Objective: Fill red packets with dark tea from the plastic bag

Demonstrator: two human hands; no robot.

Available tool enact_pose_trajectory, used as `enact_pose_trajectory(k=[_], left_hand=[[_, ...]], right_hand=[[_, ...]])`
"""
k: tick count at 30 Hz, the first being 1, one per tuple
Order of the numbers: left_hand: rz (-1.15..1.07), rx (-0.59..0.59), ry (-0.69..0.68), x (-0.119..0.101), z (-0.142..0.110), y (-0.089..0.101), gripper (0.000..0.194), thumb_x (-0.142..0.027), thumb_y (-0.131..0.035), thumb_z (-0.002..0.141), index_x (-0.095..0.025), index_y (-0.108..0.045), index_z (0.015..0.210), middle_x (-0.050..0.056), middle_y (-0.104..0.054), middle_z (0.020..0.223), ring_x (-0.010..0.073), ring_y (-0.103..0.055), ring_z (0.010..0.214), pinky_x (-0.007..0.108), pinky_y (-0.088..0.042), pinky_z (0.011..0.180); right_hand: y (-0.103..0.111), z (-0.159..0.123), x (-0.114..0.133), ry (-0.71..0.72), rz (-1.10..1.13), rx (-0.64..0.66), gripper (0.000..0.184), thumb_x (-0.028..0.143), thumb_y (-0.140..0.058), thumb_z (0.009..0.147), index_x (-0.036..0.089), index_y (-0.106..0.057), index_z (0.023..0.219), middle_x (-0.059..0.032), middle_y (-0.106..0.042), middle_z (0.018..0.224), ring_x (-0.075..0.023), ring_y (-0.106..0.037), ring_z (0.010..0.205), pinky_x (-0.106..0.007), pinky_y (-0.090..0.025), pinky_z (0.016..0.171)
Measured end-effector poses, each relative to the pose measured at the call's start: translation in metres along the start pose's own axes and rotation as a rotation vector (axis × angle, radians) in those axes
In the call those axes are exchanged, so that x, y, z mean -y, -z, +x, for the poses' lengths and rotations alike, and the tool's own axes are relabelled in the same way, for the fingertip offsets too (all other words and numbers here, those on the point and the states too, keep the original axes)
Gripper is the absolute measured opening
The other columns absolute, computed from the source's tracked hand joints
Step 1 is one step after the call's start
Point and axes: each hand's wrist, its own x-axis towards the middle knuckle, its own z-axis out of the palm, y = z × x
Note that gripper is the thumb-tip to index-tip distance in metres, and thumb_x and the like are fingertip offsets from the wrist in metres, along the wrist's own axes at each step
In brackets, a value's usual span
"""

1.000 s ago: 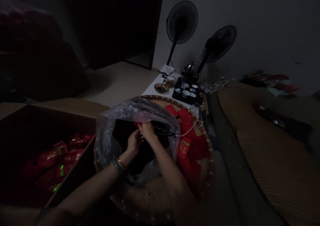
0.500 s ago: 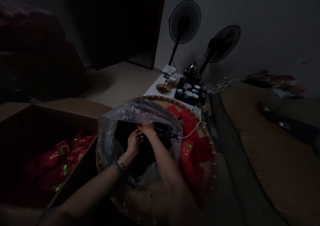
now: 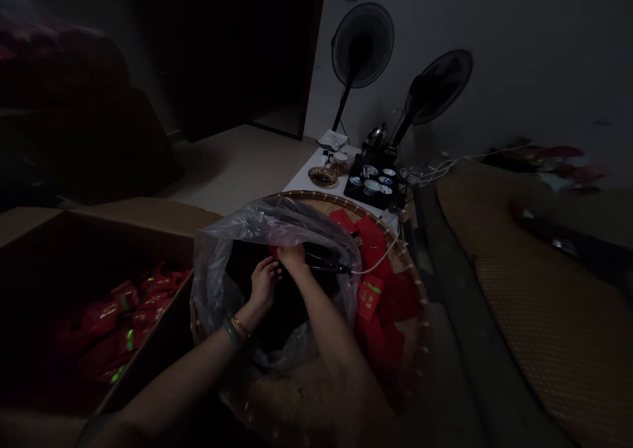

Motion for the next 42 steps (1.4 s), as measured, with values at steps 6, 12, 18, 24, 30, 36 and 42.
enact_pose_trajectory(k=[6, 12, 18, 24, 30, 36, 42], left_hand=[[0.091, -0.019, -0.097, -0.001, 0.002, 0.0, 0.033, -0.021, -0.055, 0.068, -0.018, -0.051, 0.101, 0.006, -0.057, 0.099, 0.0087, -0.055, 0.067, 0.018, -0.041, 0.053], [0.125, -0.007, -0.228, -0.008, -0.001, -0.006, 0.047, -0.022, -0.061, 0.069, -0.019, -0.047, 0.113, 0.009, -0.054, 0.114, 0.0129, -0.056, 0.092, 0.019, -0.044, 0.07], [0.367, 0.395, -0.16, -0.031, -0.012, -0.003, 0.032, -0.021, -0.075, 0.051, -0.012, -0.06, 0.077, 0.002, -0.064, 0.072, 0.0116, -0.056, 0.063, 0.021, -0.043, 0.061], [0.465, 0.425, -0.087, -0.043, -0.044, 0.009, 0.029, -0.031, -0.076, 0.055, -0.013, -0.057, 0.067, -0.001, -0.059, 0.052, 0.0081, -0.05, 0.047, 0.017, -0.034, 0.047], [0.46, 0.423, -0.061, -0.037, -0.068, 0.012, 0.033, -0.029, -0.077, 0.054, -0.013, -0.062, 0.077, 0.002, -0.065, 0.063, 0.012, -0.058, 0.056, 0.019, -0.041, 0.053], [0.485, 0.448, -0.026, -0.034, -0.073, 0.014, 0.033, -0.029, -0.077, 0.054, -0.011, -0.068, 0.08, 0.005, -0.068, 0.067, 0.0151, -0.061, 0.059, 0.023, -0.046, 0.058], [0.41, 0.379, -0.02, -0.028, -0.077, 0.014, 0.034, -0.029, -0.078, 0.051, -0.01, -0.067, 0.077, 0.005, -0.068, 0.067, 0.0141, -0.061, 0.058, 0.022, -0.047, 0.057]], right_hand=[[0.02, -0.025, -0.013, -0.025, 0.072, -0.124, 0.03, 0.012, -0.038, 0.08, 0.011, -0.063, 0.096, -0.0137, -0.062, 0.099, -0.021, -0.056, 0.096, -0.031, -0.04, 0.088], [0.058, -0.085, -0.025, 0.097, 0.6, -0.232, 0.02, 0.017, -0.046, 0.08, 0.018, -0.062, 0.092, -0.0057, -0.064, 0.093, -0.0157, -0.059, 0.086, -0.027, -0.046, 0.078], [0.079, -0.11, -0.048, -0.125, 0.866, -0.305, 0.025, 0.027, -0.054, 0.078, 0.017, -0.058, 0.1, -0.0079, -0.063, 0.097, -0.0166, -0.06, 0.089, -0.029, -0.048, 0.078], [0.078, -0.127, -0.042, -0.159, 0.736, -0.397, 0.036, 0.032, -0.053, 0.081, 0.018, -0.055, 0.114, -0.0108, -0.059, 0.11, -0.0182, -0.057, 0.095, -0.03, -0.048, 0.079], [0.08, -0.141, -0.022, -0.058, 0.499, -0.336, 0.04, 0.029, -0.044, 0.087, 0.021, -0.049, 0.126, -0.0087, -0.056, 0.119, -0.0203, -0.053, 0.108, -0.033, -0.043, 0.091], [0.073, -0.143, -0.018, 0.023, 0.491, -0.349, 0.039, 0.026, -0.042, 0.088, 0.02, -0.051, 0.125, -0.0078, -0.055, 0.121, -0.019, -0.05, 0.113, -0.033, -0.041, 0.098], [0.066, -0.143, -0.018, 0.1, 0.405, -0.428, 0.041, 0.025, -0.041, 0.089, 0.017, -0.046, 0.129, -0.0089, -0.051, 0.127, -0.0171, -0.049, 0.116, -0.031, -0.043, 0.098]])
